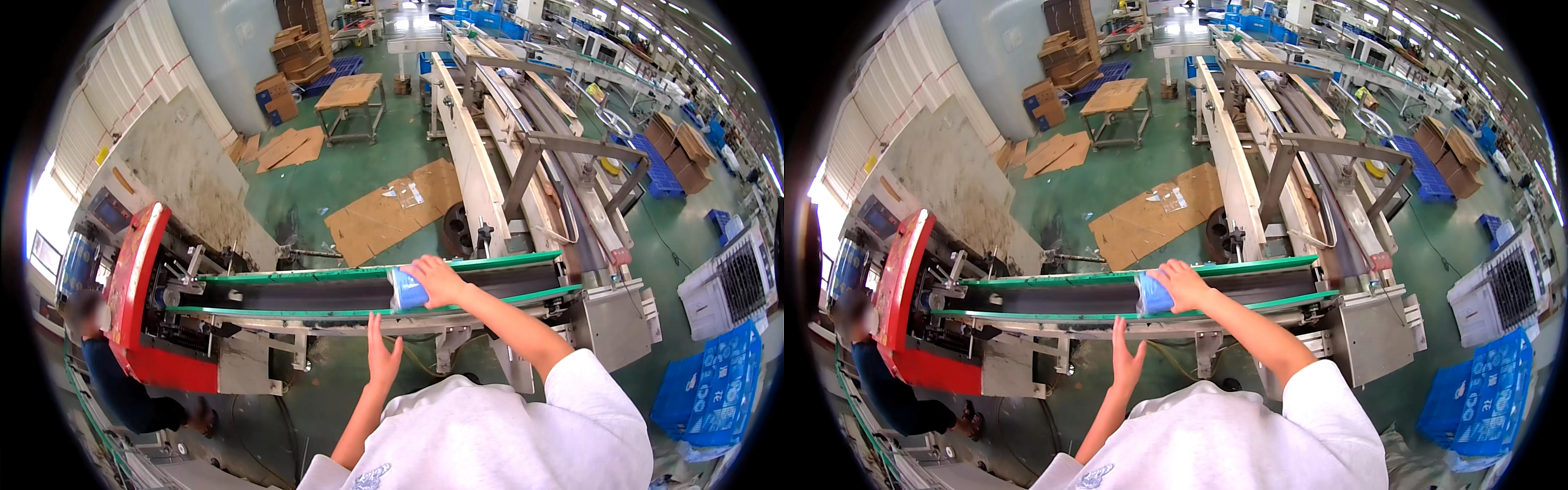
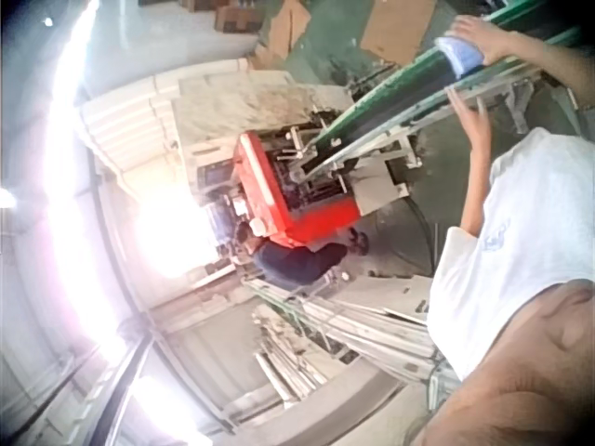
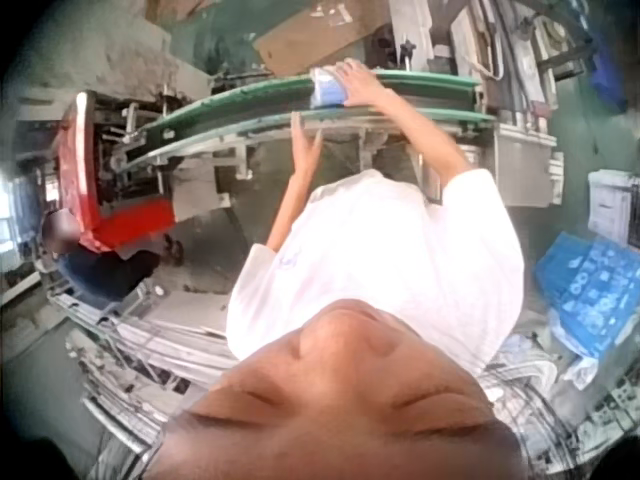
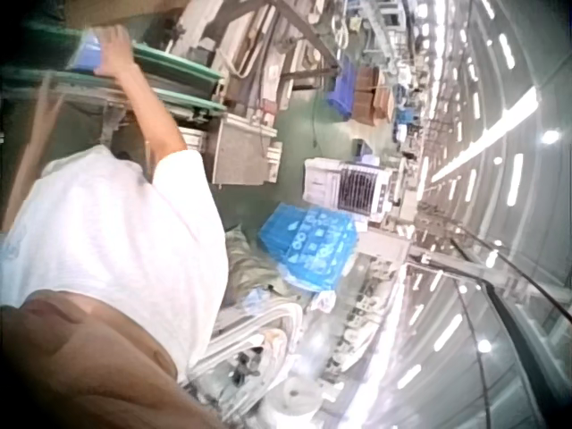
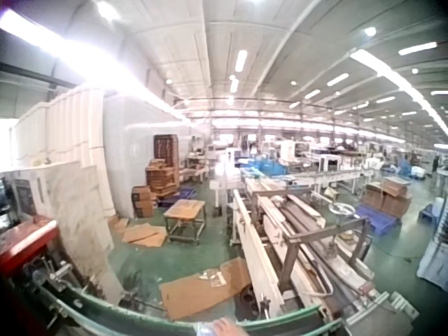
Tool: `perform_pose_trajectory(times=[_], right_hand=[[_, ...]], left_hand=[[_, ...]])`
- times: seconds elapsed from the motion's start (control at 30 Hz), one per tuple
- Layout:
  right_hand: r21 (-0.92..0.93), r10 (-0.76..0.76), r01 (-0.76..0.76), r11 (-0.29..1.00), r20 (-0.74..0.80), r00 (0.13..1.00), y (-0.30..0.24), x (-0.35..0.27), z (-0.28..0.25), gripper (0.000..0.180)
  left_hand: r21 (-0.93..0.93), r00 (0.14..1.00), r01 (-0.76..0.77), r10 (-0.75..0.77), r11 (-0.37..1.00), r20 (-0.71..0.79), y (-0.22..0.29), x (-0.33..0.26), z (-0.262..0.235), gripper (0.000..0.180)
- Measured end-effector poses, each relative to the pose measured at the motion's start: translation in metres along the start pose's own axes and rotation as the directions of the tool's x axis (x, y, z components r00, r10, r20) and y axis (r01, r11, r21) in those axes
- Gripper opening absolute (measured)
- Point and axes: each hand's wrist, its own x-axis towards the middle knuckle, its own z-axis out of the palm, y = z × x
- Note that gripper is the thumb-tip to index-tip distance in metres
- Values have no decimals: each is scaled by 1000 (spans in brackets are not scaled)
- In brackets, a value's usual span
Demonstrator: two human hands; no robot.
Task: The person repeatedly picks packaged toilet paper rolls from a blue crate and places them onto a moving conveyor belt. The person handles the rolls one at a time or in small groups, maintaining a steady pace throughout the clip.
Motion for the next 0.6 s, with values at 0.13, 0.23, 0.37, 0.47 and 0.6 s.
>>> perform_pose_trajectory(times=[0.13, 0.23, 0.37, 0.47, 0.6], right_hand=[[97, 115, -134, 986, 184, 976, 12, 6, 35, 97], [167, 66, -119, 979, 293, 954, 25, 8, 51, 95], [127, 75, -129, 983, 362, 929, 43, -11, 67, 97], [75, 186, -225, 971, 343, 920, 57, -49, 52, 98], [-17, 420, -420, 907, 16, 907, 63, -134, -42, 85]], left_hand=[[27, 999, 25, -26, 999, 34, -11, -14, -2, 58], [27, 997, 47, -48, 999, 55, -16, -18, -2, 53], [-2, 992, 61, -60, 998, 112, -18, -16, 4, 50], [-19, 986, 74, -70, 997, 153, -18, -14, 15, 48], [-98, 977, 76, -54, 992, 206, -15, -13, 38, 45]])
